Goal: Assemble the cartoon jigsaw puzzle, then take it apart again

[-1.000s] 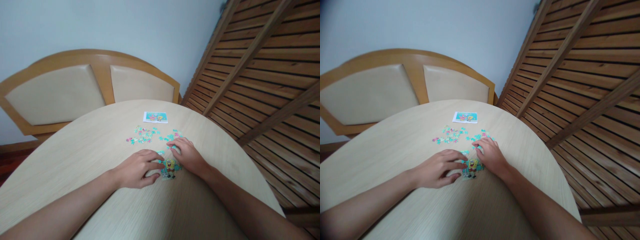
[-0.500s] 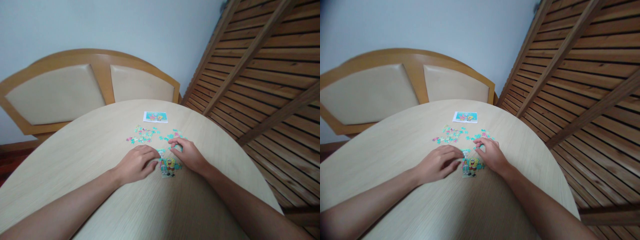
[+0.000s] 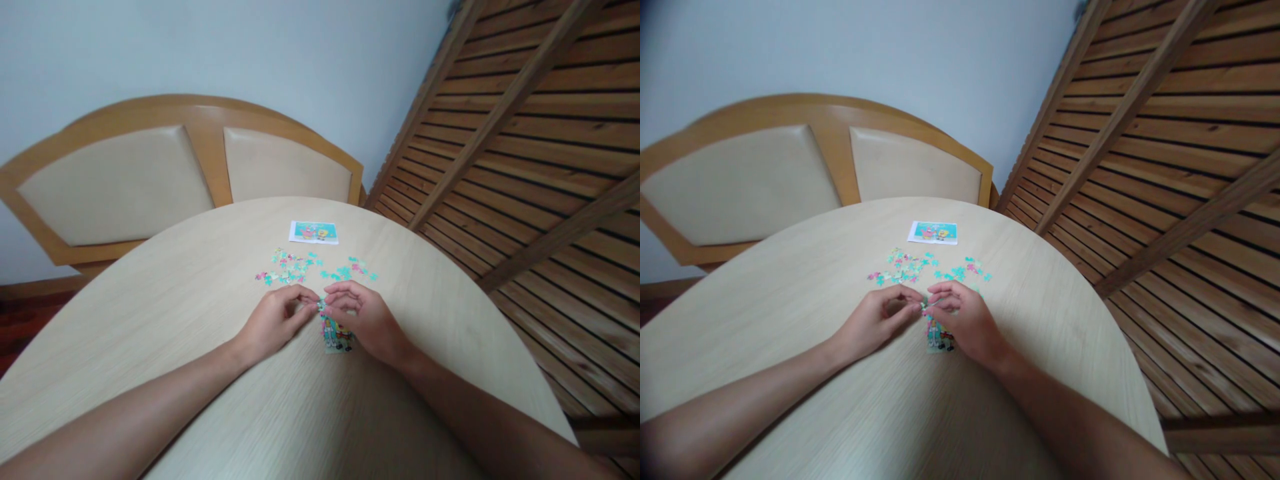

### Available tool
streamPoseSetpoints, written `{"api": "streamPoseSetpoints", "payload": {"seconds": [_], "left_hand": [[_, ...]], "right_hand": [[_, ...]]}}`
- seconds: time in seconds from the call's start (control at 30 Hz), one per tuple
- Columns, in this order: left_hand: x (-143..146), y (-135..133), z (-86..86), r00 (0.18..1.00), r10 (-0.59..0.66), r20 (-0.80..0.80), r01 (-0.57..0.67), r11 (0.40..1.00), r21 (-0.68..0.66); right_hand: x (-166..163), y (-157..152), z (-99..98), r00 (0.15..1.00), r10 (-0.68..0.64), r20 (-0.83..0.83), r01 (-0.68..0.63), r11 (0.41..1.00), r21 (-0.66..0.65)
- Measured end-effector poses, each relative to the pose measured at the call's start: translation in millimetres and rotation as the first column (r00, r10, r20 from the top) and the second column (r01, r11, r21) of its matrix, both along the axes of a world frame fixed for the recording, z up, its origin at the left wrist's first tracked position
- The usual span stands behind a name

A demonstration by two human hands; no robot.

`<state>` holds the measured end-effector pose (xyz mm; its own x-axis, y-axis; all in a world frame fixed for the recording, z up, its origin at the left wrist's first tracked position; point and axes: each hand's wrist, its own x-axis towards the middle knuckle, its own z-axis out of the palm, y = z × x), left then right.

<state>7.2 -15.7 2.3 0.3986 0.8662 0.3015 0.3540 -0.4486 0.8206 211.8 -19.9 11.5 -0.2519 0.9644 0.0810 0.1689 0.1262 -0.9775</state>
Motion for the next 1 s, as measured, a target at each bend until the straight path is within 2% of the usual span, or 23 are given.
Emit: {"api": "streamPoseSetpoints", "payload": {"seconds": [0.1,0.17,0.23,0.3,0.43,0.6,1.0], "left_hand": [[0.0,0.5,-1.3,1.0,0.002,0.021,-0.001,1.0,-0.03],[-1.2,1.5,-1.3,1.0,0.013,-0.025,-0.014,1.0,-0.003],[-2.8,2.5,-0.5,0.995,0.03,-0.094,-0.026,0.998,0.048],[-4.1,3.2,0.8,0.989,0.022,-0.146,-0.006,0.995,0.104],[-5.6,3.3,3.4,0.976,-0.037,-0.213,0.074,0.983,0.167],[-6.6,3.3,3.2,0.959,-0.055,-0.276,0.115,0.972,0.204],[-6.8,1.2,3.1,0.943,0.056,-0.329,0.017,0.976,0.216]], "right_hand": [[-1.5,-4.0,1.9,0.996,0.055,0.066,-0.057,0.998,0.015],[2.5,-4.0,4.4,0.98,0.064,0.189,-0.09,0.987,0.131],[9.5,-3.0,8.0,0.932,0.047,0.36,-0.16,0.944,0.29],[17.4,-2.0,11.6,0.858,0.029,0.513,-0.259,0.886,0.384],[26.9,-2.1,14.3,0.741,0.069,0.668,-0.395,0.85,0.35],[24.0,-3.9,13.4,0.708,0.136,0.692,-0.452,0.842,0.296],[21.2,-4.7,14.2,0.718,0.145,0.681,-0.45,0.843,0.295]]}}
